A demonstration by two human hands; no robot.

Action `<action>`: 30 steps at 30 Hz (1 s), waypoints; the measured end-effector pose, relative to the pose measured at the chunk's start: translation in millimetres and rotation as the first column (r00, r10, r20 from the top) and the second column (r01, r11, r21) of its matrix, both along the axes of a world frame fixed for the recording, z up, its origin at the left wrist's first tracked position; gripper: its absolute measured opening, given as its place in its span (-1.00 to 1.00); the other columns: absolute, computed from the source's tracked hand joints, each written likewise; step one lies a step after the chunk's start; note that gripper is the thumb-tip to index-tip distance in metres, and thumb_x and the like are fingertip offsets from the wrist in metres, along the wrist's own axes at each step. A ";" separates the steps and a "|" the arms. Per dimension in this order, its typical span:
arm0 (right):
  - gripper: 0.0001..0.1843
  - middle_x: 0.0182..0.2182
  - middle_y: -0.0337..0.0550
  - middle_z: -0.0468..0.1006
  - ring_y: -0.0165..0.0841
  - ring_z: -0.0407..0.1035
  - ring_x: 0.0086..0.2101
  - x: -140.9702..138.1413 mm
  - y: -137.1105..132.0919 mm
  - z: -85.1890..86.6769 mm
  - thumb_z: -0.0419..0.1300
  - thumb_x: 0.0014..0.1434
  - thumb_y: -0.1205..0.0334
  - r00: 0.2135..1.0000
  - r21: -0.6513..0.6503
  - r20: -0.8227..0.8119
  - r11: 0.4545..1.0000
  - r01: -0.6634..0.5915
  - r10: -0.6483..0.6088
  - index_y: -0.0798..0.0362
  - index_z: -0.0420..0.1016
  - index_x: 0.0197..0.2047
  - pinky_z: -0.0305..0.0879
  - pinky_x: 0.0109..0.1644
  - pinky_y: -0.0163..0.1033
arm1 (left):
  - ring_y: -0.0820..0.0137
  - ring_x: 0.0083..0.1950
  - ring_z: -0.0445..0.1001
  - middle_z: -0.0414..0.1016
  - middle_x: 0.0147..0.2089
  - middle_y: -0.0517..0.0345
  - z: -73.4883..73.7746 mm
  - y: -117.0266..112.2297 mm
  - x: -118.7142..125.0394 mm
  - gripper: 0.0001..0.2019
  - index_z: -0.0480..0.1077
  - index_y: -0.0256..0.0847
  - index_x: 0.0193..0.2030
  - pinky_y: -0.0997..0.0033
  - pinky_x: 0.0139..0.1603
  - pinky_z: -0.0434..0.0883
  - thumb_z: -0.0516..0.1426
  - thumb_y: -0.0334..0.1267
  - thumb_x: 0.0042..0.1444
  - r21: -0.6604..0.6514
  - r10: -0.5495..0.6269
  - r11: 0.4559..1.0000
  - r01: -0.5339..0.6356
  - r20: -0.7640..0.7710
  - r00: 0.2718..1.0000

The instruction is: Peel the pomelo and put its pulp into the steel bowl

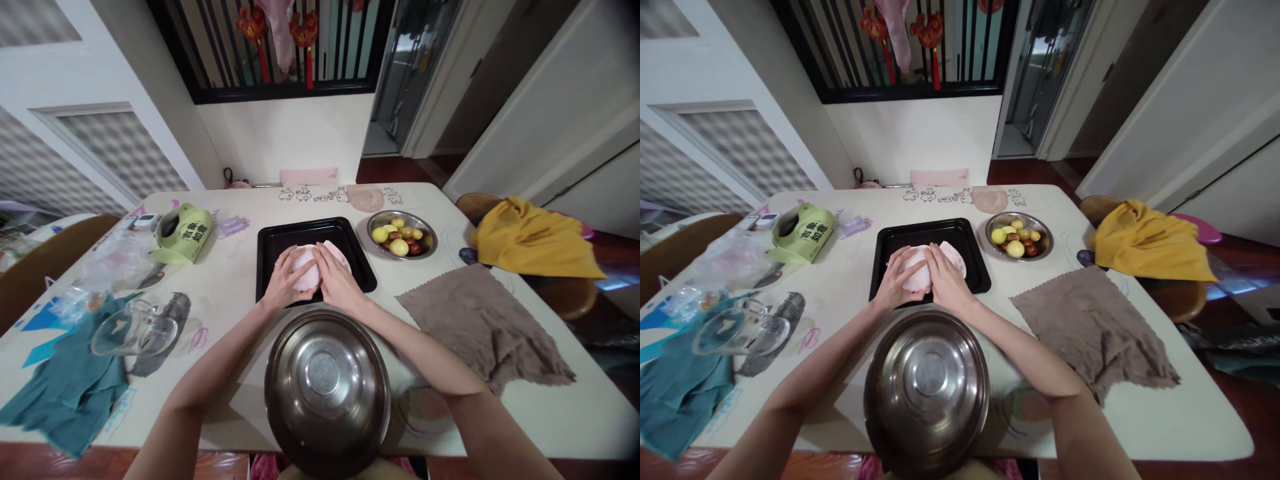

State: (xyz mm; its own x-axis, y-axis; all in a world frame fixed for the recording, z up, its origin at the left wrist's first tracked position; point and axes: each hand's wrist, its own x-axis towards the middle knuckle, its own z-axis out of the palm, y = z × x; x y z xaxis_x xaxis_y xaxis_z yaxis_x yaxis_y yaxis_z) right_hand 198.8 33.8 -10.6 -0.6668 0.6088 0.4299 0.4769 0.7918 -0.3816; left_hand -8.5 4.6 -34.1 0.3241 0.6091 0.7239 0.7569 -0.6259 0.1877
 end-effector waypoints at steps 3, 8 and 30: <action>-0.07 0.49 0.32 0.04 -0.01 -0.05 0.48 0.0 0.6 -3.2 0.04 0.10 0.53 1.000 0.002 -0.026 1.000 0.010 -0.010 0.26 -0.08 0.54 0.14 0.50 0.20 | -0.07 0.44 0.24 0.31 0.37 -0.09 -2.1 -0.8 -0.3 -0.40 0.39 0.04 0.31 -0.19 0.36 0.36 0.33 -0.02 0.13 -0.023 -0.006 1.000 0.006 0.007 1.000; -0.06 0.48 0.21 0.11 -0.05 0.03 0.46 -2.2 1.2 -11.3 0.03 0.12 0.54 0.995 0.005 -0.093 0.999 0.038 -0.037 0.14 -0.08 0.56 0.20 0.47 0.21 | -0.07 0.41 0.28 0.33 0.35 -0.08 -3.6 -0.8 -1.4 -0.42 0.43 0.06 0.28 -0.20 0.34 0.37 0.34 0.04 0.12 -0.062 0.009 0.998 -0.011 -0.019 1.000; 0.01 0.37 0.21 0.28 -0.04 0.20 0.36 8.0 12.2 -5.9 0.07 0.05 0.50 0.984 -0.005 -0.179 1.000 0.019 -0.020 0.12 -0.12 0.55 0.25 0.42 0.21 | -0.12 0.49 0.21 0.38 0.28 -0.18 27.7 -14.4 28.2 -0.49 0.37 -0.11 0.22 -0.45 0.50 0.02 0.29 -0.07 0.16 -0.064 0.133 0.988 -0.139 -0.097 0.986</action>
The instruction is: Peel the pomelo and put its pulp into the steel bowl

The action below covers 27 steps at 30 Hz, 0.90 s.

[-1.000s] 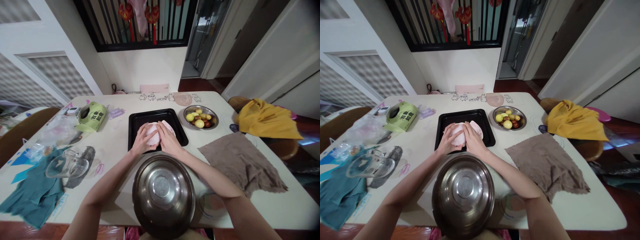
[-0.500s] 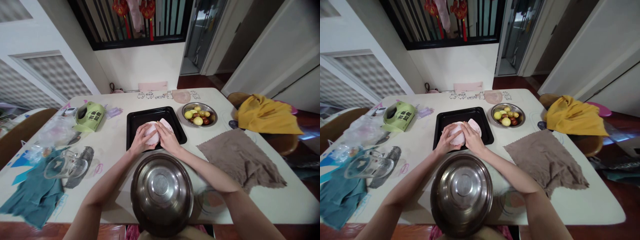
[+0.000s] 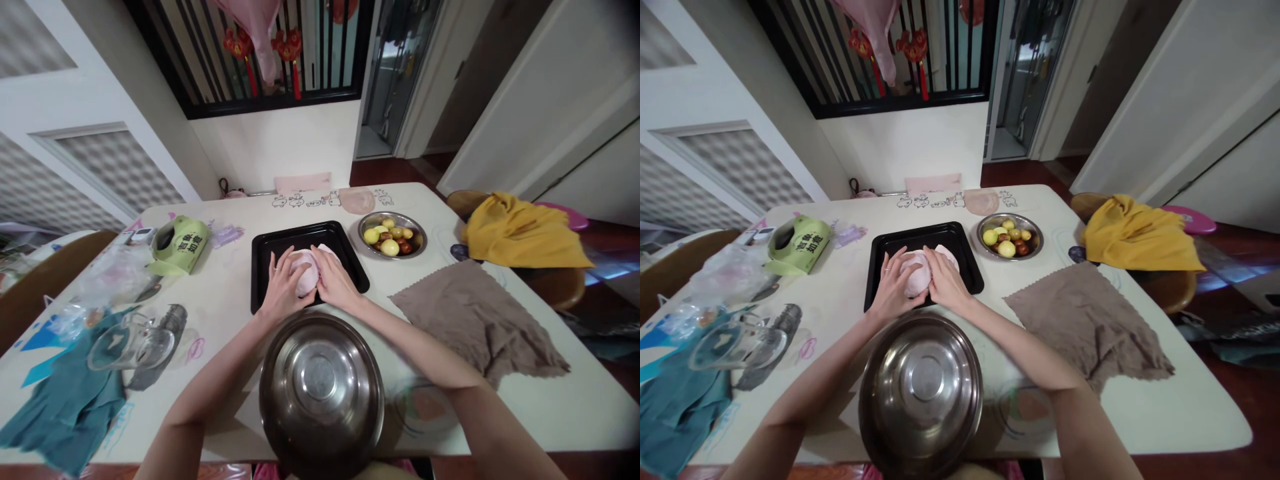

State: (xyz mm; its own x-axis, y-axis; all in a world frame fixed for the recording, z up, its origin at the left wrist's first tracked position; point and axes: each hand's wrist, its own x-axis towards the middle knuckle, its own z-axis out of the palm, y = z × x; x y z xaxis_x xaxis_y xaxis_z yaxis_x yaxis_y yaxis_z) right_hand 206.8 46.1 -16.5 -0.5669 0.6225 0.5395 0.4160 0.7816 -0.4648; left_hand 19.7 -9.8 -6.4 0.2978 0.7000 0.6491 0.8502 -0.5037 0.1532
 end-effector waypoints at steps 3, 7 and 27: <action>0.09 0.35 0.29 0.23 0.06 0.18 0.34 -2.2 4.0 2.6 0.14 -0.05 0.48 0.998 -0.032 0.059 0.999 -0.007 0.009 0.16 -0.13 0.55 0.26 0.38 0.26 | -0.14 0.51 0.18 0.33 0.32 -0.26 0.3 -3.4 8.7 -0.43 0.33 -0.13 0.29 -0.29 0.39 0.28 0.27 0.02 0.22 -0.029 0.126 0.992 -0.126 0.020 0.992; 0.11 0.44 0.36 0.09 0.08 0.10 0.40 -4.9 9.5 6.4 0.17 -0.03 0.48 0.993 -0.080 0.109 0.996 -0.044 0.053 0.18 -0.16 0.56 0.21 0.42 0.25 | -0.09 0.42 0.29 0.37 0.31 -0.21 -2.6 4.5 2.8 -0.39 0.29 -0.10 0.36 -0.09 0.29 0.42 0.27 0.01 0.23 -0.011 0.111 0.994 -0.111 0.018 0.994; -0.08 0.36 0.26 0.32 -0.06 0.28 0.34 -9.8 2.2 1.4 0.07 0.00 0.57 0.998 -0.078 0.060 0.996 0.031 -0.026 0.22 0.10 0.47 0.32 0.41 0.12 | 0.02 0.30 0.42 0.41 0.26 -0.12 -10.9 17.3 -14.0 -0.45 0.41 -0.04 0.25 -0.08 0.29 0.40 0.33 -0.06 0.11 0.025 -0.152 0.988 0.151 0.100 0.983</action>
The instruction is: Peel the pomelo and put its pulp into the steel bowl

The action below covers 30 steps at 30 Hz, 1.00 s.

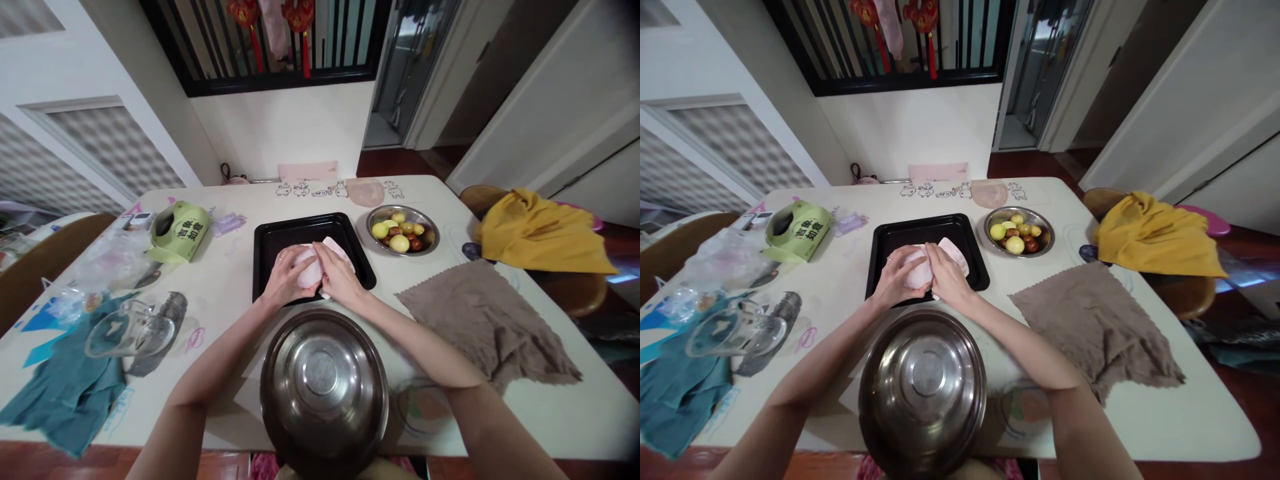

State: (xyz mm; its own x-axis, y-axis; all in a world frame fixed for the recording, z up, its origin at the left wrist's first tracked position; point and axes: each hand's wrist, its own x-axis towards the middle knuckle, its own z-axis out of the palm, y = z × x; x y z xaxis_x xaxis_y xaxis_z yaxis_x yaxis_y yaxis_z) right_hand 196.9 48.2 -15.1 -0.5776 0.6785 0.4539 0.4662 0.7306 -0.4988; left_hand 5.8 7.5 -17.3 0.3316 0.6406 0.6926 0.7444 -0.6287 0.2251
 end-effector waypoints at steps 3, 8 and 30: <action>-0.12 0.35 0.25 0.35 -0.07 0.32 0.31 0.6 1.2 1.7 0.06 0.02 0.57 1.000 0.015 0.010 1.000 0.010 -0.010 0.22 0.14 0.45 0.36 0.37 0.10 | 0.02 0.29 0.42 0.39 0.26 -0.13 -0.6 1.5 -4.2 -0.41 0.38 -0.04 0.27 -0.09 0.27 0.42 0.34 -0.10 0.09 0.058 -0.046 0.997 0.046 0.003 0.999; -0.35 0.19 0.13 0.55 -0.12 0.45 0.19 12.5 13.0 12.4 0.00 0.14 0.61 0.994 0.115 0.107 0.993 -0.032 0.020 0.16 0.37 0.29 0.39 0.33 0.08 | 0.02 0.29 0.42 0.39 0.26 -0.16 3.4 16.2 -18.6 -0.43 0.40 -0.08 0.24 -0.12 0.23 0.47 0.33 -0.06 0.10 0.026 -0.223 0.975 0.223 -0.011 0.975; -0.71 -0.05 0.02 0.69 -0.16 0.60 -0.09 10.0 9.7 31.0 0.09 0.38 0.44 0.960 0.119 0.224 0.982 0.144 -0.168 0.07 0.53 0.09 0.48 -0.04 -0.16 | -0.05 0.36 0.35 0.35 0.36 -0.18 10.1 7.5 5.9 -0.38 0.33 -0.10 0.28 -0.08 0.30 0.35 0.32 0.09 0.15 -0.081 0.156 0.984 -0.158 -0.030 0.987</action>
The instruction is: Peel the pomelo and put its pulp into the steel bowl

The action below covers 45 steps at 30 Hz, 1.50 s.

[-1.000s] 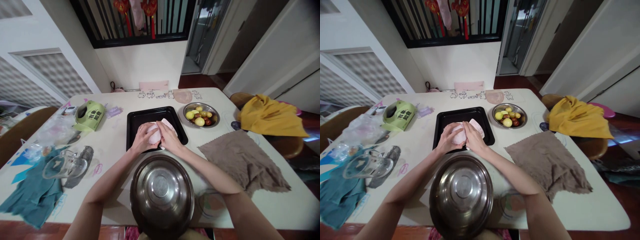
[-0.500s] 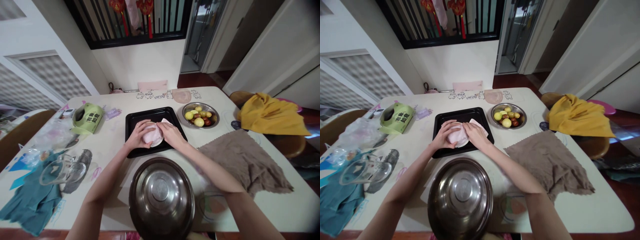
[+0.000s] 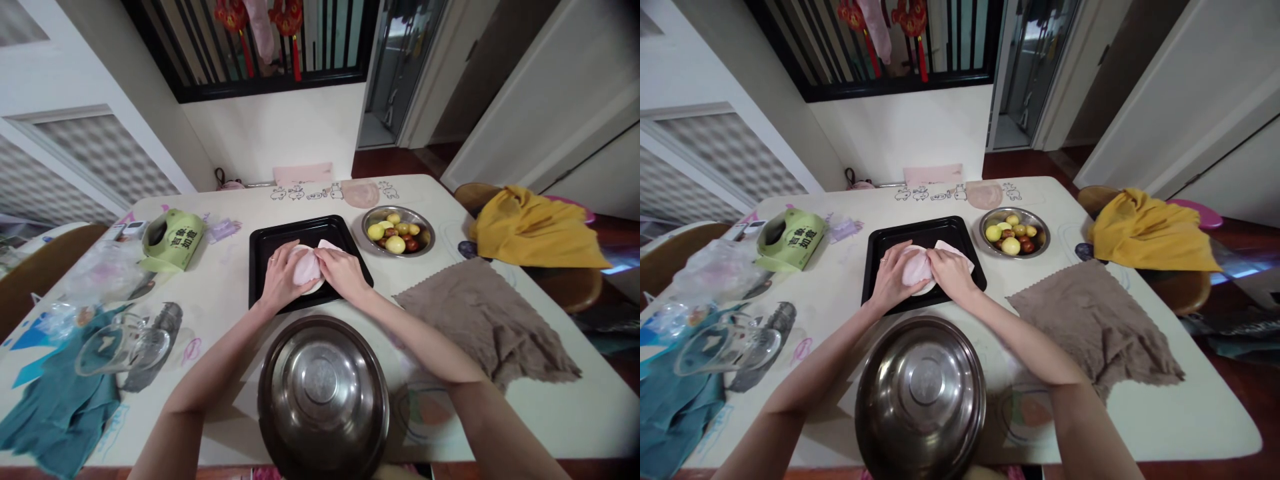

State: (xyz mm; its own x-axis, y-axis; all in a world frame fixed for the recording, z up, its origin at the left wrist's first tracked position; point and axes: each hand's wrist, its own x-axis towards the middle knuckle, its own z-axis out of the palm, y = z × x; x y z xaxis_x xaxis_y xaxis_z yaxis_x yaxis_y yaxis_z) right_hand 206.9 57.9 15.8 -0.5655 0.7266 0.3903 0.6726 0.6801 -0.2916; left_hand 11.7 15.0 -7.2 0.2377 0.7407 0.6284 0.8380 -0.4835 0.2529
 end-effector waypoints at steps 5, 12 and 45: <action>-0.68 -0.02 0.05 0.69 -0.16 0.59 -0.04 1.3 0.8 -5.0 0.07 0.41 0.41 1.000 0.073 0.005 0.997 -0.016 0.015 0.09 0.54 0.13 0.50 0.06 -0.11 | 0.00 0.31 0.40 0.38 0.30 -0.20 1.9 9.9 -16.6 -0.40 0.34 -0.12 0.27 -0.11 0.29 0.39 0.34 0.03 0.15 0.004 -0.184 0.983 0.184 0.034 0.982; -0.66 0.05 0.07 0.66 -0.16 0.55 0.07 7.7 7.4 -11.4 0.06 0.42 0.45 0.985 0.223 0.026 0.959 -0.172 0.170 0.13 0.56 0.13 0.47 0.23 -0.04 | 0.01 0.35 0.39 0.36 0.34 -0.24 6.6 21.7 -42.3 -0.37 0.34 -0.11 0.28 -0.17 0.31 0.41 0.37 0.00 0.13 -0.018 -0.388 0.921 0.389 0.052 0.920; -0.66 0.04 -0.11 0.69 -0.25 0.58 0.08 27.4 14.2 -21.2 0.10 0.44 0.35 0.896 0.223 -0.202 0.910 -0.350 0.395 -0.04 0.60 0.16 0.50 0.29 -0.04 | -0.03 0.47 0.28 0.40 0.33 -0.21 13.9 20.6 -41.3 -0.39 0.34 -0.11 0.31 -0.31 0.48 0.25 0.35 -0.03 0.17 -0.115 -0.473 0.862 0.493 0.165 0.865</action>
